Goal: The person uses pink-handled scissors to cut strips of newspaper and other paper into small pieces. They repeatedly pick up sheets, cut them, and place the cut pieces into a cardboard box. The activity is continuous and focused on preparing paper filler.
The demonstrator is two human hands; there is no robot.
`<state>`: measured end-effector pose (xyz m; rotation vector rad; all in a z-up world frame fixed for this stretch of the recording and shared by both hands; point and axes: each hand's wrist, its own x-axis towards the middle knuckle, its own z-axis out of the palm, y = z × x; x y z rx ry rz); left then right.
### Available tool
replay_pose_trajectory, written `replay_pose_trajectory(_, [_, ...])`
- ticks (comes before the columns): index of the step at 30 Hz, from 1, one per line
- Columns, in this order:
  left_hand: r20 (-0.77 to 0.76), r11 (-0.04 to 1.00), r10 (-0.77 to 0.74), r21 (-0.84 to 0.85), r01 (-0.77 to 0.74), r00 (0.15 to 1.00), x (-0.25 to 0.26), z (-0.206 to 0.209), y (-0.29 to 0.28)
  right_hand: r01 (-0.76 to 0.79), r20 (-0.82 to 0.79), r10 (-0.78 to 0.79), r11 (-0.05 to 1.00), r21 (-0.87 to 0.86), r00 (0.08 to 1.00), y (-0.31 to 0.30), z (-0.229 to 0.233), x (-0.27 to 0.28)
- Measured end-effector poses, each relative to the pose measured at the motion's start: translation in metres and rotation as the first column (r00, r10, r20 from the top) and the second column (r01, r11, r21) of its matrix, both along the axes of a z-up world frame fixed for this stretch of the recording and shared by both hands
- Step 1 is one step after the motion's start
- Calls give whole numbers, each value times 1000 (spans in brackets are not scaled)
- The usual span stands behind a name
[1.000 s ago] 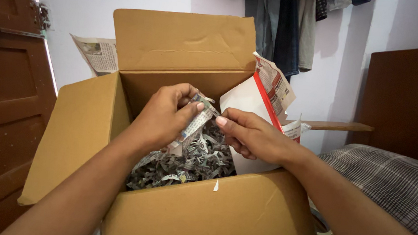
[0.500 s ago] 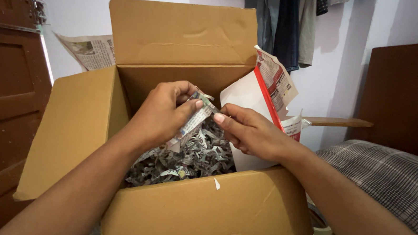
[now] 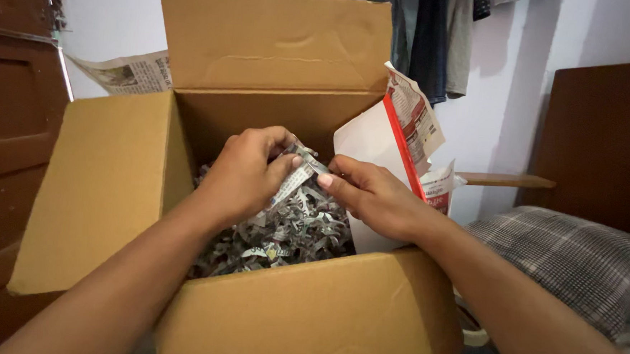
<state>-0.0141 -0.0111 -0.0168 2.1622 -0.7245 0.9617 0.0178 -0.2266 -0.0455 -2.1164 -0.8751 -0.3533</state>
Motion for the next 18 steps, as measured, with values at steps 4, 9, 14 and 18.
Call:
replay_pose_trajectory(4, [69,996,62,56,-66,996,-5,-6,0,21,173,-12,998,-52,985,1,-3,-3])
replay_pose_trajectory(9, [496,845,278,280,-455,822,-22,-14,15,172,591,-70,978,-119,804,-2,-7,-18])
replay_pose_trajectory(14, [550,767,452,163,-621,703,-46,-16,45,421,765,-209,903,-88,609,-20,-2,-38])
replay_pose_trajectory(18, [319,824,468,180,-537,824,-53,-20,58,436,677,-235,889,-141,697,-23,-3,-43])
